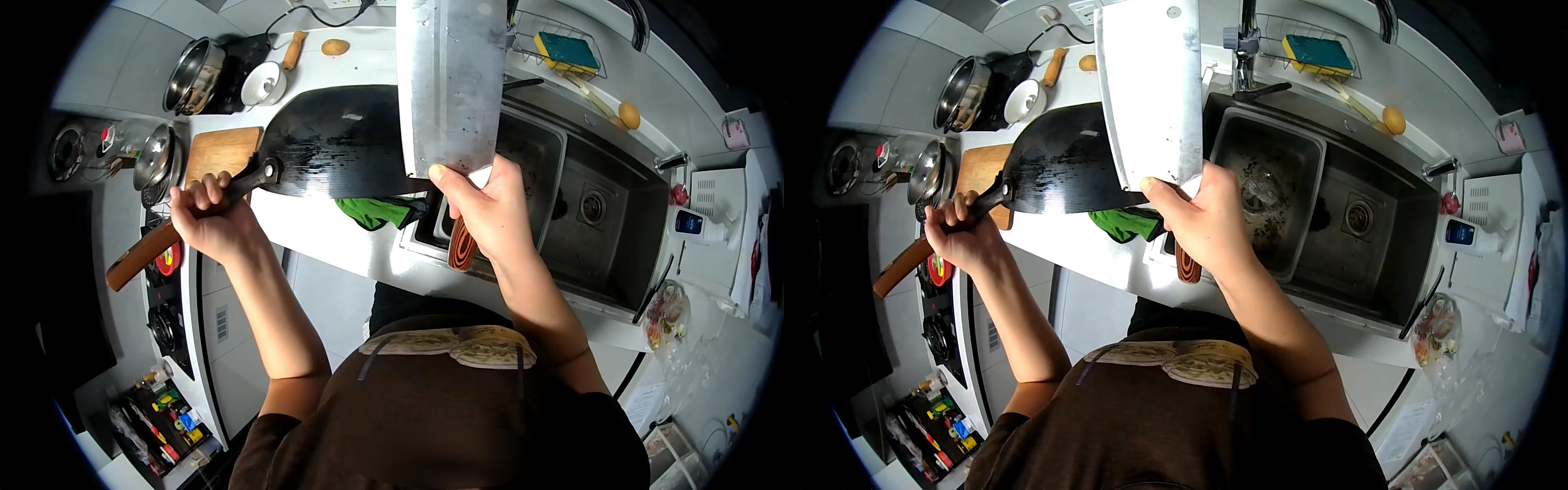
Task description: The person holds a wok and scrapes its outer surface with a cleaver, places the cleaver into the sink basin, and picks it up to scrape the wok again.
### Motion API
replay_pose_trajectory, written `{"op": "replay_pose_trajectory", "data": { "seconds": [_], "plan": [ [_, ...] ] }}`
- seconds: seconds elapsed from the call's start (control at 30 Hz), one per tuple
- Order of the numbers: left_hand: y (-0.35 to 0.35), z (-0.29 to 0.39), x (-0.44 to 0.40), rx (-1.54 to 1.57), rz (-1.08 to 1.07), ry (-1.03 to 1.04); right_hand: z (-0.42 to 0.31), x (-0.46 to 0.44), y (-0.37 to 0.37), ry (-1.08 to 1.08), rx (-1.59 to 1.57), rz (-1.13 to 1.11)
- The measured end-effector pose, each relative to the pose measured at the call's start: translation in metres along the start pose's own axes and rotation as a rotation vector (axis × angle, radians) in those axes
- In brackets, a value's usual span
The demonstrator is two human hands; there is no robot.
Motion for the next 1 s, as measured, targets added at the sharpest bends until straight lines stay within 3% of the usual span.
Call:
{"op": "replay_pose_trajectory", "data": {
  "seconds": [0.23,1.0],
  "plan": [
    [0.0,-0.001,0.0,0.006,-0.004,-0.011,-0.008,0.003,0.003,-0.123,0.025,0.021],
    [0.004,0.002,0.005,-0.002,-0.003,0.015,-0.015,0.009,0.008,-0.164,0.063,0.037]
  ]
}}
Point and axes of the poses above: each hand's wrist, its own x-axis away from the middle knuckle, its own y-axis out of the palm, z = x × y, the point moved 9 cm from there along -x, towards the middle knuckle, and after that the axes turned 1 degree about y, right-handed, at the moved point
